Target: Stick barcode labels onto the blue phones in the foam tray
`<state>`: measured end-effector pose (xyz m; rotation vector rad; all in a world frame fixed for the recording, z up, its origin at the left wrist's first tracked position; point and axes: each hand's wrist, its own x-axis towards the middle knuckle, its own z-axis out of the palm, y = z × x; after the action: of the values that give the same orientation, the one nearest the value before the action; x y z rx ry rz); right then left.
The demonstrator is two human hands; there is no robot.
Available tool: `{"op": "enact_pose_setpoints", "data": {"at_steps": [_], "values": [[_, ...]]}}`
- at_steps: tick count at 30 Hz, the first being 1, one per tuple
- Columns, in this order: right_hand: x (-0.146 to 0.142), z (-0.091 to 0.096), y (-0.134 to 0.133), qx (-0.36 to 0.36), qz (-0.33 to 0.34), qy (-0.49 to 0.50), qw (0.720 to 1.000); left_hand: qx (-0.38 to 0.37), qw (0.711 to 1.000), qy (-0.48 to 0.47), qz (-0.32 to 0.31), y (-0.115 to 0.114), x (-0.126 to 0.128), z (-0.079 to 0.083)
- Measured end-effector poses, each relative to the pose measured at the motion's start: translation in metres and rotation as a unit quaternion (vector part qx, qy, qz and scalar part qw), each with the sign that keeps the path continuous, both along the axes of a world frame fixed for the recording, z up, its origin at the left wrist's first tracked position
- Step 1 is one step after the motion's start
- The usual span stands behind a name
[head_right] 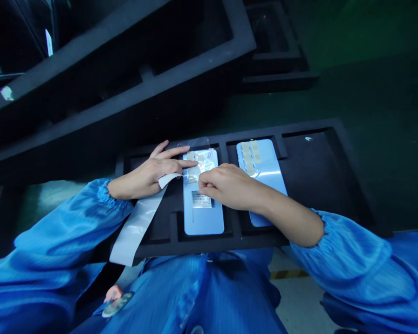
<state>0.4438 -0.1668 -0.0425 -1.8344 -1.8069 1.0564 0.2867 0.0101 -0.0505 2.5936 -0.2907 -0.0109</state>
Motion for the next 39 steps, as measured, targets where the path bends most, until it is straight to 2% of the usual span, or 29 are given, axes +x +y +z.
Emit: {"op": "enact_pose_setpoints", "data": {"at_steps": [39], "values": [[-0.0001,0.0014,0.0006,0.001,0.003,-0.006,1.000,-0.009,1.000,-0.005,0.001,0.0010,-0.0002,-0.0024]]}}
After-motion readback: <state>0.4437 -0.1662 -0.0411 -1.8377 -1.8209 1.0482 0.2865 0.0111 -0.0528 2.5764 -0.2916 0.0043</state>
